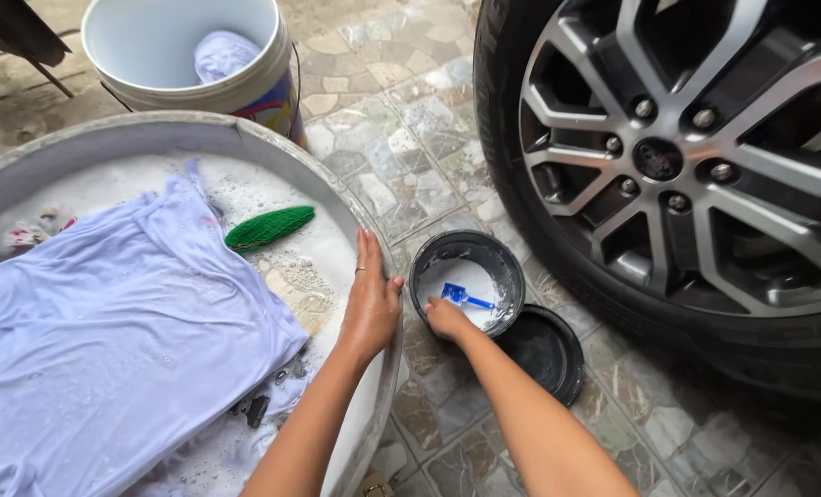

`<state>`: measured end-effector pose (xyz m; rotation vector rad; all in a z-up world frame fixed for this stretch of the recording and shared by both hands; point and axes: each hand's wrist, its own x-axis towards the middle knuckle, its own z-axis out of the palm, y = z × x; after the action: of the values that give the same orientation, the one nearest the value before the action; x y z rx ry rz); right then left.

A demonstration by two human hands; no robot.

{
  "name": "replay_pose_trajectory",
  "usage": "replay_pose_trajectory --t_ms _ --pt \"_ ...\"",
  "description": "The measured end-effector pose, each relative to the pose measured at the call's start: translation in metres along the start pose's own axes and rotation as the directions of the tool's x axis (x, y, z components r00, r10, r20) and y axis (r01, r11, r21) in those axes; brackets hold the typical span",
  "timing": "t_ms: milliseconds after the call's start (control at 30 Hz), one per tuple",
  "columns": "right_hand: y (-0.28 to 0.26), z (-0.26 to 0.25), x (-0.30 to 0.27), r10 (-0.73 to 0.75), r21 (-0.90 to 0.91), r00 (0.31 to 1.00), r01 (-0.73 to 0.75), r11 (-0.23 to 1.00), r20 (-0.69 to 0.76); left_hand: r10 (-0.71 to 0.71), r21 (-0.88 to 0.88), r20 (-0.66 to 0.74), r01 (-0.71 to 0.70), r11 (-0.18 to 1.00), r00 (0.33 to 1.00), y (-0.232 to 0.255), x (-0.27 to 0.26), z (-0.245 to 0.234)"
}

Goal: Washing clothes by hand using a brush, basin, and wooden board.

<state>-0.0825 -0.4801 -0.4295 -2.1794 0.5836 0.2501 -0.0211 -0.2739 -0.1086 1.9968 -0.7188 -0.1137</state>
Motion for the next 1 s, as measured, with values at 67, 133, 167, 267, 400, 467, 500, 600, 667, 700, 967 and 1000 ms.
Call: replay_pose_trajectory --t_ms 67,133,167,267,400,467,500,600,667,700,967,1000 --pt "0.055 0.032 0.045 -0.013 -0.037 0.999 0.015 0.999 0.038 -0.048 -0.050 0.019 0.049 0.998 0.999 0.010 0.001 -0.007" --pt "0.042 0.030 0.027 -0.036 -0.081 0.996 0.042 0.996 0.077 -0.094 -0.100 0.028 0.096 0.990 0.995 0.015 0.001 -0.012" --pt "-0.006 0.003 0.004 0.183 0.041 0.973 -0.191 0.981 0.143 -0.118 -0.115 0.043 0.122 0.986 0.992 0.016 0.002 -0.013" --pt "-0.079 -0.040 -0.025 0.373 0.175 0.890 -0.424 0.888 0.262 -0.134 -0.135 0.042 0.139 0.981 0.990 0.015 0.000 -0.012" --pt "-0.033 -0.007 0.000 0.385 0.209 0.897 -0.428 0.879 0.215 -0.090 -0.121 0.016 0.091 0.988 0.996 0.009 0.002 -0.009" --pt "-0.046 -0.015 -0.004 0.399 0.161 0.889 -0.437 0.885 0.223 -0.094 -0.120 0.023 0.096 0.988 0.995 0.010 0.000 -0.012" --pt "-0.052 -0.021 -0.006 0.410 0.110 0.884 -0.441 0.891 0.224 -0.092 -0.122 0.026 0.095 0.988 0.995 0.012 0.000 -0.012" --pt "-0.004 -0.007 0.008 0.297 0.529 0.909 -0.413 0.741 0.294 -0.107 -0.114 0.040 0.111 0.987 0.993 0.009 0.002 -0.014" --pt "-0.035 -0.030 -0.017 0.337 0.665 0.895 -0.444 0.601 0.293 -0.102 -0.090 0.029 0.104 0.990 0.994 0.009 0.002 -0.016" --pt "-0.050 -0.041 -0.031 0.372 0.774 0.877 -0.454 0.441 0.303 -0.102 -0.065 0.015 0.102 0.993 0.995 0.009 0.000 -0.017" --pt "-0.179 -0.124 -0.067 0.189 0.976 0.962 -0.211 0.046 0.199 -0.314 0.055 -0.007 0.314 0.948 0.949 -0.044 -0.046 -0.115" --pt "-0.212 -0.133 -0.077 0.127 0.988 0.987 -0.113 0.102 0.100 -0.284 0.103 -0.168 0.304 0.947 0.944 -0.053 -0.060 -0.135"
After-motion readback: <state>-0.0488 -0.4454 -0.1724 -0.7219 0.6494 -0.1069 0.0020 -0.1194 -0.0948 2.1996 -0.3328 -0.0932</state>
